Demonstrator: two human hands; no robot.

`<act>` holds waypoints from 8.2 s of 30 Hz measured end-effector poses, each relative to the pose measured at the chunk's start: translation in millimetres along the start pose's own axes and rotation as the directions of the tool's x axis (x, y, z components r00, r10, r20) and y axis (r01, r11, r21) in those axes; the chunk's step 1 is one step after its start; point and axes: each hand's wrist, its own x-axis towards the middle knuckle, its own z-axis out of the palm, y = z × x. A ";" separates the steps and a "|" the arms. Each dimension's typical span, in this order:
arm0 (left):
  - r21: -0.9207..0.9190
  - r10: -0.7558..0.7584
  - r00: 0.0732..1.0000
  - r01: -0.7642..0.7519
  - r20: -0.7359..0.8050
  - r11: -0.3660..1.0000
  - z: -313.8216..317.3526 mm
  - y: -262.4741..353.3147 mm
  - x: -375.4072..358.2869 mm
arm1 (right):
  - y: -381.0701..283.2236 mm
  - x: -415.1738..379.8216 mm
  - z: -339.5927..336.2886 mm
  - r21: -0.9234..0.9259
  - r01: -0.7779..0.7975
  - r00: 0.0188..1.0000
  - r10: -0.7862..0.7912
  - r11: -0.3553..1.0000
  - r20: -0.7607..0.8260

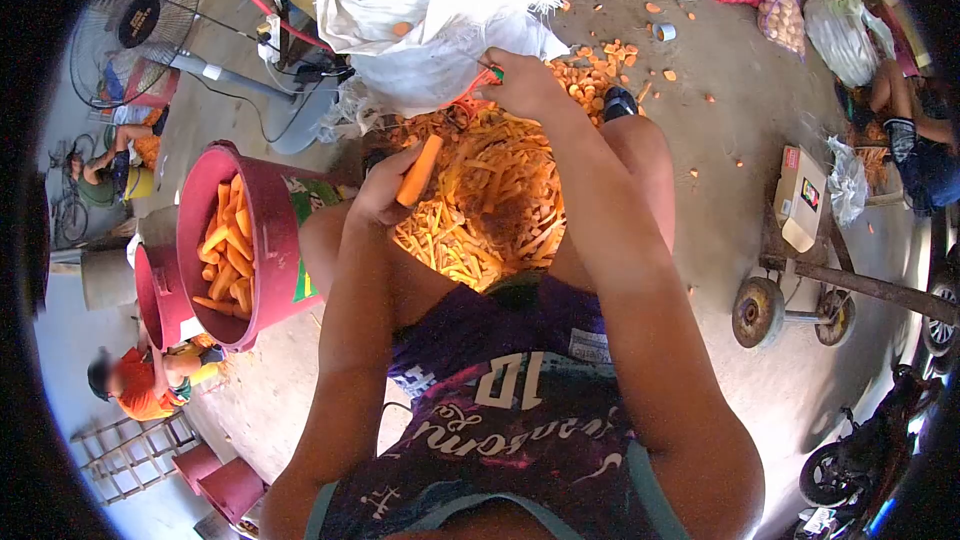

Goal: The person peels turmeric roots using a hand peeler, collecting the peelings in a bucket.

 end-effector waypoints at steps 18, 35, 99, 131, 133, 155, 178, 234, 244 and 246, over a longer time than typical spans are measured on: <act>-0.080 0.009 1.000 -0.009 -0.002 0.997 0.0 1.4 5.7 | -11.6 -9.1 11.0 0.108 0.119 0.990 -0.126 0.987 0.060; -0.213 0.040 0.996 -0.022 0.081 0.977 2.1 -3.2 14.7 | -11.0 -11.5 19.9 0.122 0.189 0.977 -0.199 0.974 0.073; 0.813 0.878 0.476 -0.490 -0.052 0.314 -25.6 225.3 157.5 | -30.2 22.9 -27.3 -0.225 -0.021 0.992 0.049 0.974 0.117; -0.108 0.524 0.822 -0.555 -0.225 0.825 -9.8 128.2 -1.1 | -42.5 12.9 11.4 -0.041 0.193 0.981 -0.191 0.980 0.047; 0.027 0.488 0.846 -0.494 -0.216 0.869 0.9 91.2 -1.3 | -41.4 6.7 19.7 -0.040 0.176 0.984 -0.174 0.984 0.038; -0.165 0.282 0.907 -0.344 -0.313 0.924 10.6 14.7 8.0 | -30.0 -19.5 5.5 0.224 -0.001 0.977 -0.048 0.975 0.209; 0.156 0.206 0.970 -0.225 0.129 0.962 26.8 17.9 -19.2 | 9.3 8.8 -11.6 0.204 -0.206 0.974 0.220 0.957 -0.047; -0.296 0.124 0.992 -0.122 -0.012 0.947 -0.1 1.5 20.7 | -41.0 -27.7 37.0 0.261 0.178 0.969 -0.215 0.949 0.118; -0.040 0.090 0.996 -0.090 -0.014 0.995 16.0 10.5 -14.0 | -0.3 3.9 -7.0 0.179 -0.148 0.986 0.160 0.973 -0.053; -0.082 0.097 0.990 -0.105 -0.102 0.991 16.6 10.7 -9.3 | -4.3 -1.2 -0.3 0.195 -0.075 0.994 0.089 0.978 -0.061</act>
